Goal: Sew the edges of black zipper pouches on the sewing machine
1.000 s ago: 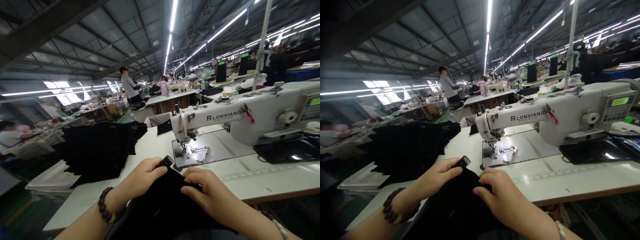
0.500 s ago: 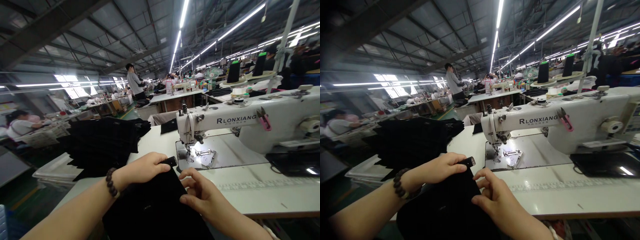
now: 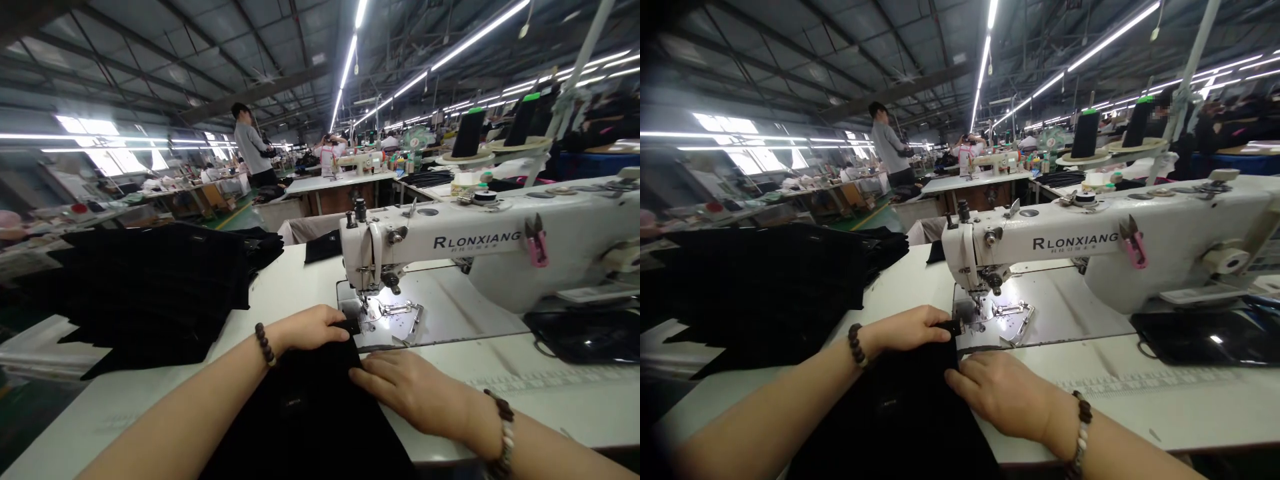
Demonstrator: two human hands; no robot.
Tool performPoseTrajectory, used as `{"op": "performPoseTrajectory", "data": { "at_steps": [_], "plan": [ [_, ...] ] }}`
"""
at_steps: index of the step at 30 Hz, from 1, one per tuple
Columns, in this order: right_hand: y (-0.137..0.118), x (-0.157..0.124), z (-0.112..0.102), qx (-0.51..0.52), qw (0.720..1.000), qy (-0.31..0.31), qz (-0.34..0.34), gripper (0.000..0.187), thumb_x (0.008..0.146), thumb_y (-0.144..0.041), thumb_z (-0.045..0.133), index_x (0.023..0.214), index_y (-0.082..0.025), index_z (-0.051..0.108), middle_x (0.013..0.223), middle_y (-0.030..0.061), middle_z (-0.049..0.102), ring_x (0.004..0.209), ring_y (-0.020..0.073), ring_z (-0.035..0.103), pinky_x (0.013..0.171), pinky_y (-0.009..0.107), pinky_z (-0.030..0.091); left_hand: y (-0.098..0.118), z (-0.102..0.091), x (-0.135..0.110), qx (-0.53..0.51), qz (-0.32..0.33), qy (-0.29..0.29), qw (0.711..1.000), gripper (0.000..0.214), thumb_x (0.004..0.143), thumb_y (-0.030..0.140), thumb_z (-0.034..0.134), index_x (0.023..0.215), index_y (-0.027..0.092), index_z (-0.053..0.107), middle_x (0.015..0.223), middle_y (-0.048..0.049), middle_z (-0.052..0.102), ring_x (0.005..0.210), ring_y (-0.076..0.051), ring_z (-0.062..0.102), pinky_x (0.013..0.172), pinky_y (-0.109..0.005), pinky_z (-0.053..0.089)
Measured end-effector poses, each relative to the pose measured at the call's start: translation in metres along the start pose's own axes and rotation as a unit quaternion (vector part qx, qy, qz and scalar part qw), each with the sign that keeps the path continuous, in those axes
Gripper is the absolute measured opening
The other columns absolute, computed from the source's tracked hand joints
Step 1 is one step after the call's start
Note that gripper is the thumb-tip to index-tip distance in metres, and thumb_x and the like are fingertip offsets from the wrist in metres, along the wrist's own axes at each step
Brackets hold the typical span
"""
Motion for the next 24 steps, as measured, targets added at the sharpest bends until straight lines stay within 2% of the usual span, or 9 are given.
{"op": "performPoseTrajectory", "data": {
  "at_steps": [2, 5, 9, 14, 18, 21, 24],
  "plan": [
    [0.008, 0.002, 0.002, -0.059, 0.998, 0.012, -0.021, 0.027, 0.088, -0.008, 0.037, 0.107, -0.007, 0.055, 0.074, 0.0072, 0.059, 0.063, 0.0173, 0.052, 0.057, 0.030, 0.043, -0.006, 0.004, 0.010, 0.010, -0.007, 0.005, 1.000, 0.020, 0.079, 0.028, 0.049, 0.083, 0.014, 0.062, 0.081, -0.0021, 0.064, 0.075, -0.017, 0.057, 0.065, -0.021, 0.042],
    [0.015, -0.002, 0.005, -0.080, 0.996, 0.027, -0.008, 0.022, 0.089, -0.011, 0.037, 0.100, -0.011, 0.057, 0.080, 0.0067, 0.058, 0.060, 0.0155, 0.048, 0.052, 0.029, 0.037, -0.011, 0.008, 0.023, 0.034, -0.020, 0.010, 0.999, 0.019, 0.080, 0.028, 0.050, 0.082, 0.014, 0.063, 0.082, -0.0029, 0.065, 0.076, -0.018, 0.059, 0.065, -0.022, 0.043],
    [0.018, -0.008, 0.011, -0.076, 0.996, -0.027, -0.030, 0.024, 0.088, -0.010, 0.036, 0.101, -0.009, 0.056, 0.084, 0.0087, 0.059, 0.059, 0.0156, 0.048, 0.049, 0.030, 0.035, -0.008, 0.017, 0.037, 0.081, -0.052, 0.031, 0.995, 0.014, 0.078, 0.028, 0.054, 0.079, 0.018, 0.064, 0.078, -0.0032, 0.065, 0.076, -0.020, 0.060, 0.065, -0.024, 0.043],
    [0.023, 0.009, 0.018, -0.104, 0.990, -0.088, -0.025, 0.021, 0.085, -0.009, 0.038, 0.094, -0.009, 0.057, 0.076, 0.0071, 0.058, 0.056, 0.0158, 0.049, 0.046, 0.030, 0.033, -0.015, 0.028, 0.032, 0.143, -0.147, 0.125, 0.971, 0.017, 0.079, 0.031, 0.055, 0.083, 0.017, 0.063, 0.085, -0.0095, 0.066, 0.083, -0.027, 0.061, 0.069, -0.031, 0.044],
    [0.042, 0.038, 0.027, -0.133, 0.984, -0.115, -0.010, 0.017, 0.082, -0.007, 0.041, 0.088, -0.011, 0.057, 0.077, 0.0066, 0.058, 0.056, 0.0159, 0.052, 0.043, 0.029, 0.032, -0.043, 0.019, 0.033, 0.147, -0.201, 0.175, 0.953, 0.016, 0.082, 0.027, 0.050, 0.081, 0.017, 0.062, 0.081, -0.0090, 0.066, 0.080, -0.024, 0.062, 0.068, -0.030, 0.045],
    [0.061, 0.051, 0.031, -0.150, 0.982, -0.115, 0.029, 0.020, 0.080, -0.003, 0.040, 0.087, -0.011, 0.058, 0.078, 0.0078, 0.059, 0.057, 0.0173, 0.054, 0.042, 0.029, 0.032, -0.057, 0.006, 0.058, 0.144, -0.206, 0.205, 0.946, 0.016, 0.082, 0.028, 0.051, 0.083, 0.017, 0.062, 0.084, -0.0091, 0.067, 0.083, -0.024, 0.062, 0.070, -0.030, 0.046],
    [0.071, 0.047, 0.028, -0.167, 0.976, -0.122, 0.067, 0.021, 0.079, -0.001, 0.040, 0.082, -0.010, 0.059, 0.075, 0.0091, 0.059, 0.055, 0.0172, 0.054, 0.041, 0.028, 0.031, -0.056, 0.000, 0.089, 0.135, -0.172, 0.221, 0.951, 0.016, 0.081, 0.027, 0.053, 0.085, 0.016, 0.064, 0.089, -0.0097, 0.067, 0.091, -0.025, 0.061, 0.077, -0.031, 0.045]
  ]
}}
Point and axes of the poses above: each hand's wrist, its own x-axis towards the middle knuckle, its own z-axis out of the palm, y = z × x, the point moved 1 cm from there along x, towards the middle knuckle
